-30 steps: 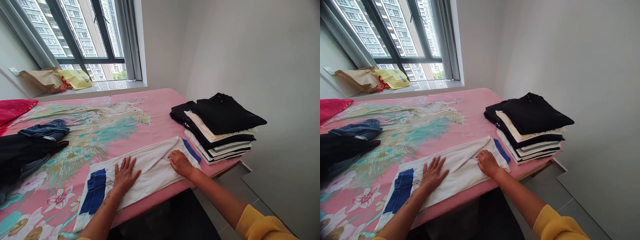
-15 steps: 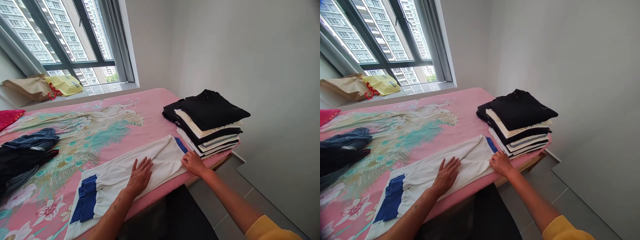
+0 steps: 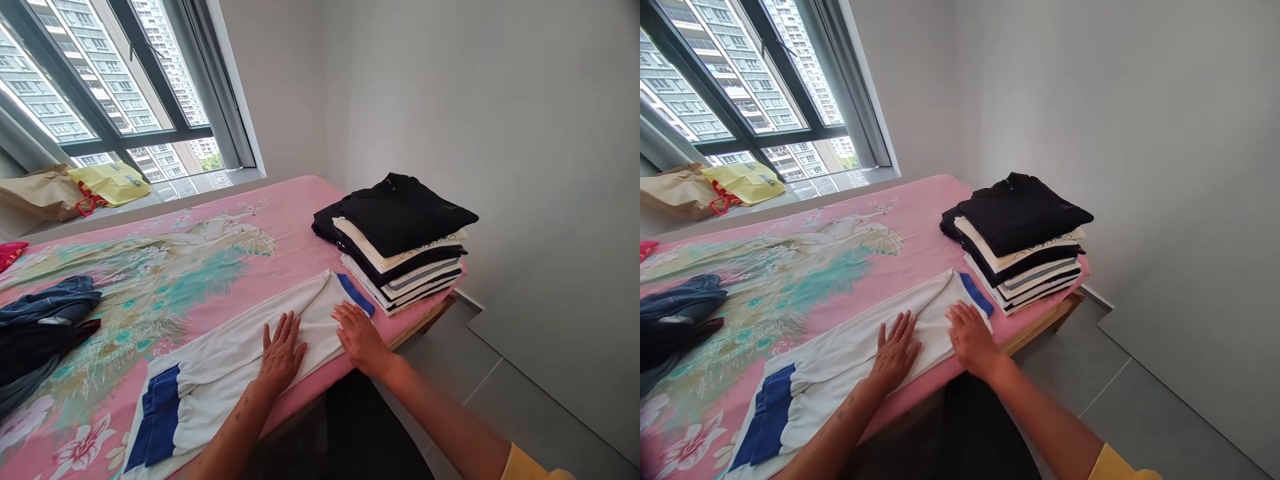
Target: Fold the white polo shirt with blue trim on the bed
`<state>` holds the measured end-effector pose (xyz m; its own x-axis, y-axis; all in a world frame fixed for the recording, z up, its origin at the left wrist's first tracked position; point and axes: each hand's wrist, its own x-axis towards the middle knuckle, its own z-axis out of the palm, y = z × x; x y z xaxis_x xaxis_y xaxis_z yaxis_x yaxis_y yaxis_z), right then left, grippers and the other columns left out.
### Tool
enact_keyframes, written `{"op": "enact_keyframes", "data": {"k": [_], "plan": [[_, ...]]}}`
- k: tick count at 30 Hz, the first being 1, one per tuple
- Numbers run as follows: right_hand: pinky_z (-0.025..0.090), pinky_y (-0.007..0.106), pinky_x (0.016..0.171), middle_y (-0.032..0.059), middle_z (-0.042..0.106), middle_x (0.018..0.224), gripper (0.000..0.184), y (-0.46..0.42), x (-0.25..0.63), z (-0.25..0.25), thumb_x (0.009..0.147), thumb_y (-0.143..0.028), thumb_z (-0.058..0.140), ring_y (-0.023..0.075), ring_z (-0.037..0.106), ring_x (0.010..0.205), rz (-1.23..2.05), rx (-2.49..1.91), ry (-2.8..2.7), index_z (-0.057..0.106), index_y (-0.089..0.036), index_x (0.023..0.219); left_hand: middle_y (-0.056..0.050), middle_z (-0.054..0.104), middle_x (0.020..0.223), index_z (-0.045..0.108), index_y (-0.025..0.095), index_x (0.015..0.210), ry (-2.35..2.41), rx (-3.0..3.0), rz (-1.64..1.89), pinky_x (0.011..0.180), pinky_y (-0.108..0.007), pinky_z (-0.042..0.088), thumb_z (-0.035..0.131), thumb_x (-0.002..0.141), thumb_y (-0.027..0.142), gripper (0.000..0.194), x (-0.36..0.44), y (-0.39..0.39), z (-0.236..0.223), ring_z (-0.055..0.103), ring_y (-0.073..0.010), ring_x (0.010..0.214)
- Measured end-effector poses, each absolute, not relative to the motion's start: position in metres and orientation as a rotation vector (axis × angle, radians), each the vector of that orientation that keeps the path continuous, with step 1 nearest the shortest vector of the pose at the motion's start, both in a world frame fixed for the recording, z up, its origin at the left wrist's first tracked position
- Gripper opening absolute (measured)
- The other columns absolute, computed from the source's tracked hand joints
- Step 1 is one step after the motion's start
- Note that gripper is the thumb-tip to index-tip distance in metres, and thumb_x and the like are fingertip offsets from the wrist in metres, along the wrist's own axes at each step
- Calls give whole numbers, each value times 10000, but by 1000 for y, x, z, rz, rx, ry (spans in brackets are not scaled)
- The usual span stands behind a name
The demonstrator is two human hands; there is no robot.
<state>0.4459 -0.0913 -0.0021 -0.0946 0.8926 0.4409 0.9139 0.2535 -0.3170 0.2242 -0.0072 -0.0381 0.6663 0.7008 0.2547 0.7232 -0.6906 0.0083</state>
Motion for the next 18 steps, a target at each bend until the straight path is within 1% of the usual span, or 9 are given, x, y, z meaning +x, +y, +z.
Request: {"op": "enact_keyframes", "data": {"k": [2,3,6,8,10,12,15,18], "plan": [[135,455,1115,73,329,1439,472,-94,426,-12,936,-337,341,229,192,1354,-3,-1566,-2163,361,-158,1372,-96,193,1502,287,176,1414,-1275,-2741,-332,1089,-582,41,332,905,403,558,229,-10,-41,161,-266,1386],[111,464,1121,72,288,1461,521,-96,422,-21,934,-391,341,230,162,1366,42,-1578,-2227,319,-157,1400,-103,197,1500,302,175,1408,-1311,-2733,-308,1082,-594,50,339,899,427,569,230,-11,-43,171,-276,1383],[94,488,1119,111,221,1478,666,-101,434,-51,907,-525,335,253,143,1373,150,-1834,-2212,273,-102,1418,-87,204,1500,310,198,1406,-1355,-2747,-252,1079,-597,72,330,891,468,582,229,-13,-48,179,-273,1381],[66,518,1113,129,179,1483,721,-106,451,-63,897,-566,312,270,129,1375,142,-2044,-2096,254,-75,1421,-67,189,1505,295,216,1413,-1358,-2765,-237,1088,-580,80,323,891,474,583,227,-14,-49,164,-259,1386],[30,540,1106,122,172,1483,696,-109,462,-62,910,-551,269,269,121,1377,99,-2160,-1998,248,-81,1423,-63,187,1507,296,224,1413,-1376,-2772,-229,1092,-571,81,327,888,476,583,225,-14,-49,160,-254,1388],[20,541,1104,107,190,1481,644,-111,459,-50,928,-510,235,256,119,1379,62,-2173,-1957,256,-97,1423,-68,198,1505,305,225,1409,-1392,-2771,-229,1092,-570,75,337,882,482,587,225,-14,-49,165,-256,1386],[20,511,1116,75,176,1491,600,-109,434,-31,944,-475,217,226,84,1386,10,-2017,-2009,223,-134,1437,-78,208,1502,307,221,1408,-1387,-2766,-249,1091,-576,52,363,862,521,626,228,-14,-49,168,-268,1384],[25,496,1122,67,168,1494,602,-104,412,-32,941,-494,231,213,80,1387,38,-1861,-2105,202,-164,1444,-85,192,1506,286,229,1417,-1355,-2779,-258,1086,-585,32,379,844,561,668,228,-16,-48,161,-276,1385]]}}
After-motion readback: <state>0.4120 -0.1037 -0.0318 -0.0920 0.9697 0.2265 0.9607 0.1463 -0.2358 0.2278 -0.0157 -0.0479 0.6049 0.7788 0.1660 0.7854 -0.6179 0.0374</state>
